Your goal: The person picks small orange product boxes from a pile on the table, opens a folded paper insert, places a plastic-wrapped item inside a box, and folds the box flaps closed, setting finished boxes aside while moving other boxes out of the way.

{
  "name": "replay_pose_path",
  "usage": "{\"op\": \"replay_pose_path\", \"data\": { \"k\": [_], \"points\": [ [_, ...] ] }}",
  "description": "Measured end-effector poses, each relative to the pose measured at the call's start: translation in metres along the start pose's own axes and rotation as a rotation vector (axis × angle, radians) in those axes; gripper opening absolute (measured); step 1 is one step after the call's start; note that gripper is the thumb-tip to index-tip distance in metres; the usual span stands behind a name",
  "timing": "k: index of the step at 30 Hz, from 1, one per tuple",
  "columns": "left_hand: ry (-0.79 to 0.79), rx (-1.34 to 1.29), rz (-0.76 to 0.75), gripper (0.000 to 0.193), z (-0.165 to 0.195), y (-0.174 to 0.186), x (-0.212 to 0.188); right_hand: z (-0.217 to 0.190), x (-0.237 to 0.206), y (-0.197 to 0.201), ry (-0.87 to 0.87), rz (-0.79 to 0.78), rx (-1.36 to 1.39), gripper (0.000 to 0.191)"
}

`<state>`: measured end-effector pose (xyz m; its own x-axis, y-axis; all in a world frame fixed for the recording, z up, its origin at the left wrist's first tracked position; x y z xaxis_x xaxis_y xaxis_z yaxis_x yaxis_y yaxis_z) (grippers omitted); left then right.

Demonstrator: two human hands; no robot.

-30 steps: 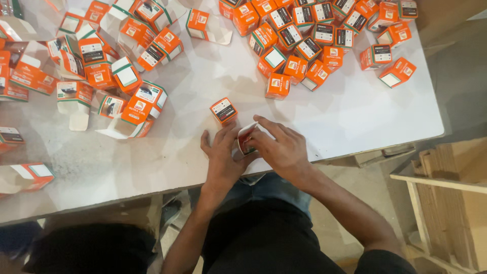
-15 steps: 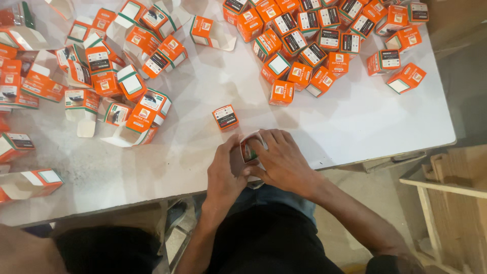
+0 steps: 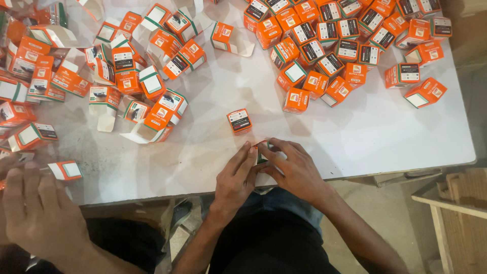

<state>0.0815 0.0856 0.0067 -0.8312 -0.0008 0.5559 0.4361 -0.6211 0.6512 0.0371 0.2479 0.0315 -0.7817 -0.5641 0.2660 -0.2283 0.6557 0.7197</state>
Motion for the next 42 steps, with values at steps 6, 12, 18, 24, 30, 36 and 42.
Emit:
{"op": "replay_pose_path", "data": {
  "k": [6,12,18,24,30,36,42],
  "points": [
    [-0.038,0.285,-0.084,0.057,0.006,0.013,0.019,-0.007,0.000,-0.005,0.016,0.017,-0.009,0.059],
    [-0.142,0.198,-0.181,0.053,0.000,0.015,0.028,-0.008,0.008,-0.001,0.071,0.103,0.051,0.050],
    [-0.181,-0.224,-0.158,0.024,-0.029,0.011,0.032,0.003,0.005,0.006,0.175,0.212,0.147,0.021],
    [-0.300,-0.161,-0.251,0.043,-0.025,0.021,0.047,0.009,0.003,0.007,0.170,0.184,0.187,0.023],
    [-0.372,-0.160,-0.279,0.032,-0.022,0.024,0.052,-0.006,0.007,0.011,0.059,0.107,0.349,0.030],
    [-0.404,-0.125,-0.242,0.030,-0.023,0.021,0.045,-0.014,0.011,0.012,0.058,0.084,0.356,0.033],
    [-0.320,-0.144,-0.210,0.033,-0.016,0.033,0.046,-0.011,0.008,0.006,0.094,0.123,0.284,0.033]
  ]
}}
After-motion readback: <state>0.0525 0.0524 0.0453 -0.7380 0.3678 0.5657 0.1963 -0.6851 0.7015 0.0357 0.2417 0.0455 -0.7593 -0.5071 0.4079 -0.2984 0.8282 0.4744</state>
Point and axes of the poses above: each hand's wrist, its own x-axis towards the middle knuckle, its own y-axis out of the back of the hand, z = x × y, the point moved 4 cm from there along x, towards the middle knuckle, and after that the axes turned 12 degrees about x, right-handed, at the moved point
